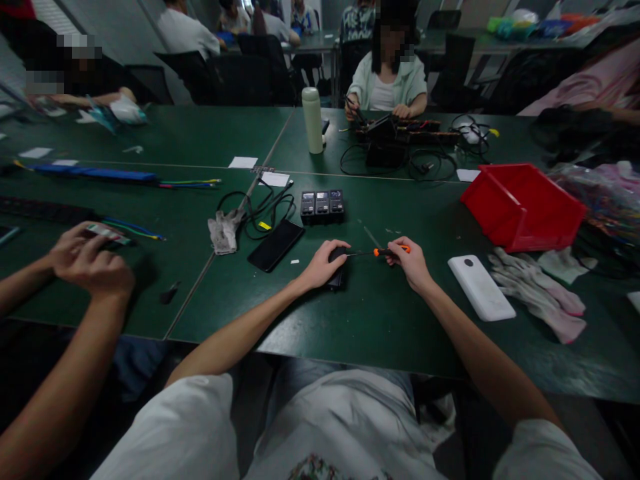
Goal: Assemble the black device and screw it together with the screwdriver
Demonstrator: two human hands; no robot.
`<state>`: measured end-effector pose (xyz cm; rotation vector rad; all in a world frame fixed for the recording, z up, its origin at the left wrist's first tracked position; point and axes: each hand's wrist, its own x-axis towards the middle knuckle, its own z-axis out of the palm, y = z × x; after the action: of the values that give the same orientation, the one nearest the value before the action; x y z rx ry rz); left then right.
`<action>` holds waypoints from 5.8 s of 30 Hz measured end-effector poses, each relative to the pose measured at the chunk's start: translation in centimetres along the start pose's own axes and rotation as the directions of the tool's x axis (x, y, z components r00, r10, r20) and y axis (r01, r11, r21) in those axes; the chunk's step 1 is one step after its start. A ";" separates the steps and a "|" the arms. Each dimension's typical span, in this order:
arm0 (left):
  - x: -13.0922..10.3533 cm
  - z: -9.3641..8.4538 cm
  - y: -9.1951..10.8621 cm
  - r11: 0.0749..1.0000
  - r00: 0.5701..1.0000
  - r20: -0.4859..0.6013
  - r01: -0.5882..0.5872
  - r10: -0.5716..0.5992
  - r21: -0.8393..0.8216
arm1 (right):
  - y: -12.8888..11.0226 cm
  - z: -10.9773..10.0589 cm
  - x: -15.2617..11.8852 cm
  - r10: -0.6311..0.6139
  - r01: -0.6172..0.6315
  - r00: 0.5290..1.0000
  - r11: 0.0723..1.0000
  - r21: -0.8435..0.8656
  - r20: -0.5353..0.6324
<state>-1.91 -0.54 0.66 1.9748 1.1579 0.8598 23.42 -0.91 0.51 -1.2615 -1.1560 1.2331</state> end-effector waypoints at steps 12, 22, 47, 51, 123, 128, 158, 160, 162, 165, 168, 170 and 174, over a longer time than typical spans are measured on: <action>0.1 0.0 -0.1 1.000 1.000 0.001 -0.004 0.004 -0.007 | 0.4 -0.1 0.2 -0.003 0.003 1.000 1.000 0.010 -0.006; 0.0 0.0 -0.1 1.000 1.000 0.001 -0.007 0.007 0.000 | 0.2 0.0 0.1 -0.014 0.014 1.000 1.000 0.000 -0.005; 0.1 0.0 -0.2 1.000 1.000 0.004 -0.021 0.021 0.005 | 0.2 0.1 0.1 -0.005 0.005 1.000 1.000 -0.002 -0.016; 0.0 0.0 -0.2 1.000 1.000 0.005 -0.013 0.013 0.008 | 0.2 0.1 0.1 -0.011 0.011 1.000 1.000 -0.003 -0.014; -0.3 -0.2 0.5 0.996 0.997 -0.018 -0.081 0.081 0.036 | -1.9 -0.9 -0.6 0.168 -0.108 0.904 0.979 -0.171 0.392; -0.2 -0.2 0.4 0.993 0.993 -0.009 -0.119 0.119 0.027 | -1.7 -0.7 -0.7 0.183 -0.090 0.882 0.970 -0.226 0.434; -0.1 -0.3 0.3 0.996 0.996 0.011 -0.092 0.092 0.009 | -1.9 -0.1 -1.1 0.033 0.130 0.882 0.941 -0.312 0.470; -0.1 -0.3 0.4 0.995 0.995 0.020 -0.099 0.099 0.007 | -1.9 0.0 -1.2 0.089 0.091 0.871 0.937 -0.337 0.483; -0.2 -0.3 0.4 0.994 0.994 0.019 -0.108 0.108 0.001 | -2.0 0.1 -1.2 0.113 0.090 0.867 0.922 -0.376 0.485; -0.2 -0.4 0.4 0.994 0.994 0.017 -0.109 0.109 -0.004 | -1.9 0.2 -1.2 0.048 0.157 0.882 0.908 -0.388 0.468; -0.1 -0.4 0.3 0.995 0.995 0.025 -0.101 0.101 -0.005 | -1.8 0.3 -1.3 -0.021 0.216 0.890 0.899 -0.380 0.455; -0.1 -0.4 0.3 0.996 0.995 0.027 -0.092 0.092 -0.002 | -1.6 0.3 -1.3 -0.049 0.246 0.893 0.886 -0.394 0.447; -0.1 -0.4 0.3 0.997 0.997 0.028 -0.078 0.078 0.003 | -1.6 0.2 -1.5 -0.129 0.352 0.889 0.806 -0.476 0.439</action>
<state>-2.12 -0.61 1.12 2.0401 1.0737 0.8675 23.18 -2.32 2.18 -1.2351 -2.0117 1.0066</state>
